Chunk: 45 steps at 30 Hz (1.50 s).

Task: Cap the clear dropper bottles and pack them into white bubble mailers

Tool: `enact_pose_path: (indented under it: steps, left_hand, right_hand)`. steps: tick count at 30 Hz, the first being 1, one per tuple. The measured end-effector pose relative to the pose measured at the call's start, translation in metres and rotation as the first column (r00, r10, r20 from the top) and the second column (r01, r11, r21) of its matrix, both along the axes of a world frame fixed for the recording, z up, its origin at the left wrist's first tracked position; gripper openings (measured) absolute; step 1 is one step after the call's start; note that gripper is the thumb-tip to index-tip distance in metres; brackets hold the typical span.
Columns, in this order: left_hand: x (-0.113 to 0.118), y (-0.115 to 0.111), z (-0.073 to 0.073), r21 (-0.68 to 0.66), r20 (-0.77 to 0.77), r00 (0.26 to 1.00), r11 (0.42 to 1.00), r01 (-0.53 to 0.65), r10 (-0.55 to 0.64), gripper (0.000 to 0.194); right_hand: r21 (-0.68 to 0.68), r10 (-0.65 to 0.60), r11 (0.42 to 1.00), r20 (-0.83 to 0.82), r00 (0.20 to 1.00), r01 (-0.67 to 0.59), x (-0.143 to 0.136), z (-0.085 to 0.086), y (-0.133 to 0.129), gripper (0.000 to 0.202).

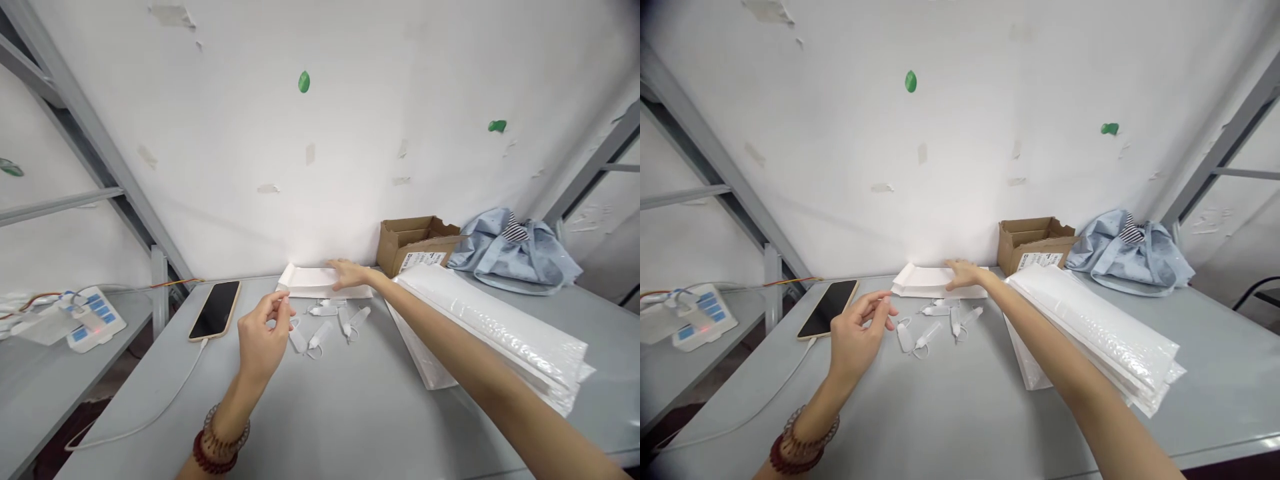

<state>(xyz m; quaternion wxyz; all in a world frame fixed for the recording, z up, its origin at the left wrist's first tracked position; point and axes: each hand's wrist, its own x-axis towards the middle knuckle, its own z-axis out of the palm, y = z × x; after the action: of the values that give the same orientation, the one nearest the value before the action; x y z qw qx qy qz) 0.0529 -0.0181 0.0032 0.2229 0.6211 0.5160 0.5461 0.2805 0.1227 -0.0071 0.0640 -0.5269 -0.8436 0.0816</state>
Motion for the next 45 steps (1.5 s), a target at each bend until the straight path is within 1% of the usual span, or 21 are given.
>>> enact_pose_path:
  steps: [1,3,6,8,9,11,14,17,19,21,24,26,28,32,34,36,38,40,41,43,45]
  left_hand:
    - [0.000,0.001,-0.001,-0.014,0.010,1.000,1.000,-0.015,0.015,0.022]
    - [-0.002,0.006,-0.002,-0.042,0.036,0.997,0.997,-0.061,0.062,0.025]
    - [-0.008,0.016,-0.002,-0.103,0.100,0.986,0.987,-0.123,0.134,0.041]
    - [-0.013,0.023,-0.001,-0.176,0.160,0.979,0.979,-0.100,0.129,0.050]
    - [-0.017,0.026,0.000,-0.219,0.193,0.976,0.974,-0.056,0.099,0.050]
    - [-0.023,0.030,0.001,-0.306,0.260,0.966,0.949,0.080,0.002,0.039]
    - [-0.031,0.032,0.003,-0.402,0.357,0.925,0.872,0.280,-0.132,0.023]
    - [-0.034,0.030,0.005,-0.446,0.427,0.875,0.789,0.424,-0.229,0.014]
    - [-0.032,0.025,0.006,-0.465,0.449,0.844,0.730,0.501,-0.293,0.011]
    - [-0.025,0.019,0.006,-0.482,0.454,0.822,0.682,0.551,-0.344,0.014]
    - [-0.009,0.008,0.004,-0.486,0.437,0.807,0.651,0.584,-0.398,0.020]
    - [0.001,0.003,0.000,-0.475,0.414,0.807,0.656,0.586,-0.422,0.020]
    - [0.008,-0.001,-0.005,-0.464,0.376,0.817,0.674,0.574,-0.437,0.019]
    - [0.013,-0.001,-0.013,-0.468,0.245,0.875,0.740,0.484,-0.417,0.008]
    - [0.012,0.000,-0.014,-0.464,0.175,0.901,0.774,0.431,-0.397,0.013]
    - [0.009,0.002,-0.011,-0.458,0.116,0.906,0.788,0.412,-0.406,0.017]
    - [0.003,0.005,-0.005,-0.459,0.064,0.889,0.777,0.430,-0.454,0.019]
    - [-0.007,0.010,0.001,-0.461,0.010,0.858,0.759,0.460,-0.514,0.024]
    - [-0.013,0.012,0.004,-0.456,-0.021,0.848,0.759,0.464,-0.530,0.029]
    - [-0.023,0.018,0.005,-0.443,-0.105,0.839,0.780,0.441,-0.534,0.032]
    - [-0.030,0.022,0.001,-0.418,-0.206,0.831,0.814,0.402,-0.516,0.025]
  right_hand:
    - [0.026,-0.013,1.000,0.022,1.000,0.012,-0.001,0.003,-0.004,0.033]
    - [0.084,-0.022,0.996,0.070,0.997,0.016,-0.004,0.010,-0.015,0.042]
    - [0.186,0.023,0.982,0.099,0.995,-0.041,-0.010,0.019,-0.039,0.075]
    - [0.250,0.075,0.963,0.108,0.991,-0.100,-0.014,0.022,-0.060,0.081]
    - [0.272,0.100,0.954,0.112,0.989,-0.127,-0.015,0.022,-0.071,0.082]
    - [0.302,0.140,0.938,0.110,0.984,-0.168,-0.017,0.022,-0.093,0.083]
    - [0.358,0.185,0.912,0.075,0.980,-0.200,-0.014,0.019,-0.119,0.082]
    - [0.412,0.189,0.890,0.056,0.980,-0.195,-0.007,0.014,-0.136,0.080]
    - [0.424,0.179,0.885,0.072,0.981,-0.193,-0.003,0.012,-0.145,0.082]
    - [0.439,0.164,0.879,0.086,0.983,-0.186,0.000,0.009,-0.152,0.085]
    - [0.469,0.146,0.865,0.104,0.984,-0.178,0.000,0.008,-0.163,0.088]
    - [0.476,0.148,0.860,0.114,0.982,-0.185,-0.004,0.008,-0.169,0.088]
    - [0.473,0.152,0.861,0.107,0.983,-0.184,-0.009,0.008,-0.173,0.087]
    - [0.478,0.106,0.868,0.080,0.991,-0.132,-0.017,0.007,-0.177,0.087]
    - [0.492,0.075,0.864,0.090,0.993,-0.110,-0.017,0.005,-0.177,0.085]
    - [0.494,0.064,0.863,0.093,0.994,-0.102,-0.015,0.005,-0.175,0.078]
    - [0.475,0.076,0.875,0.064,0.995,-0.097,-0.010,0.006,-0.174,0.069]
    - [0.424,0.091,0.902,0.014,0.996,-0.088,-0.004,0.010,-0.175,0.063]
    - [0.387,0.094,0.919,-0.010,0.996,-0.082,-0.001,0.012,-0.175,0.062]
    - [0.299,0.089,0.952,-0.044,0.995,-0.072,0.004,0.017,-0.177,0.061]
    - [0.226,0.075,0.972,-0.053,0.996,-0.061,0.008,0.020,-0.178,0.060]
